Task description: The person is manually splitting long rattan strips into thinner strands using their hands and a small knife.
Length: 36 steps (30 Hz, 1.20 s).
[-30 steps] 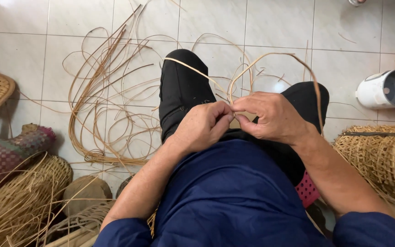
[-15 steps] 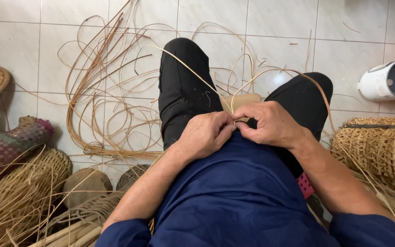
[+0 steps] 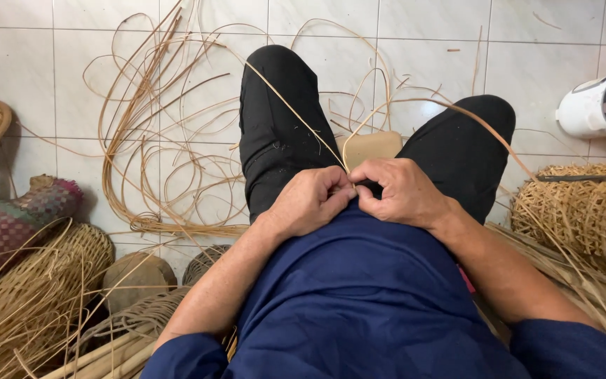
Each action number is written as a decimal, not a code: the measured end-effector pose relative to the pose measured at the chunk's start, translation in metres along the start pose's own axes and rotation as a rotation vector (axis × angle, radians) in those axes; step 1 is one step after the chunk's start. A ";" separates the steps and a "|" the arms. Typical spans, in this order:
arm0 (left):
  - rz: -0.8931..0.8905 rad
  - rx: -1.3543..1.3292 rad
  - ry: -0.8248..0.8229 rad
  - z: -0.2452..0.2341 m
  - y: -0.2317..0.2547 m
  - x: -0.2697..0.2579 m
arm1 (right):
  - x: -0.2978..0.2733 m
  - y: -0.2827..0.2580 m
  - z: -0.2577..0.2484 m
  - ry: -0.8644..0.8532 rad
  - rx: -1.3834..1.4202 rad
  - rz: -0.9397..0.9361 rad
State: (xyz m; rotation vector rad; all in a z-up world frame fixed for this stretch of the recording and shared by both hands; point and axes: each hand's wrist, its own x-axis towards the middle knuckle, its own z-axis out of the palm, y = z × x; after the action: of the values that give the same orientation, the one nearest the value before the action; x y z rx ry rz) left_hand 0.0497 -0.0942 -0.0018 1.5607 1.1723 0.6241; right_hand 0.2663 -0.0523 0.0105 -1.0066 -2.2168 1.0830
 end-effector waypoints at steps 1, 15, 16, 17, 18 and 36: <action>-0.003 -0.014 -0.001 0.001 -0.001 -0.001 | -0.001 0.000 0.001 0.015 0.004 -0.013; -0.045 -0.039 -0.001 0.001 -0.006 0.001 | -0.002 0.009 0.011 0.066 -0.061 -0.107; -0.052 -0.040 0.003 0.001 -0.005 0.000 | -0.003 0.010 0.012 0.067 -0.056 -0.101; -0.054 -0.041 0.004 0.001 -0.006 0.000 | -0.003 0.008 0.010 0.065 -0.055 -0.101; -0.056 -0.029 0.018 0.001 -0.007 0.000 | -0.003 0.006 0.007 0.037 -0.004 -0.075; 0.046 -0.060 -0.011 -0.031 -0.012 -0.013 | 0.037 -0.006 -0.006 -0.481 -0.149 -0.105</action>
State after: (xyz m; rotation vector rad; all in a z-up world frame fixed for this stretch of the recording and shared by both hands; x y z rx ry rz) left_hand 0.0140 -0.0933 -0.0003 1.5420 1.1026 0.6750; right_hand 0.2454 -0.0227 0.0222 -0.7293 -2.7328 1.2250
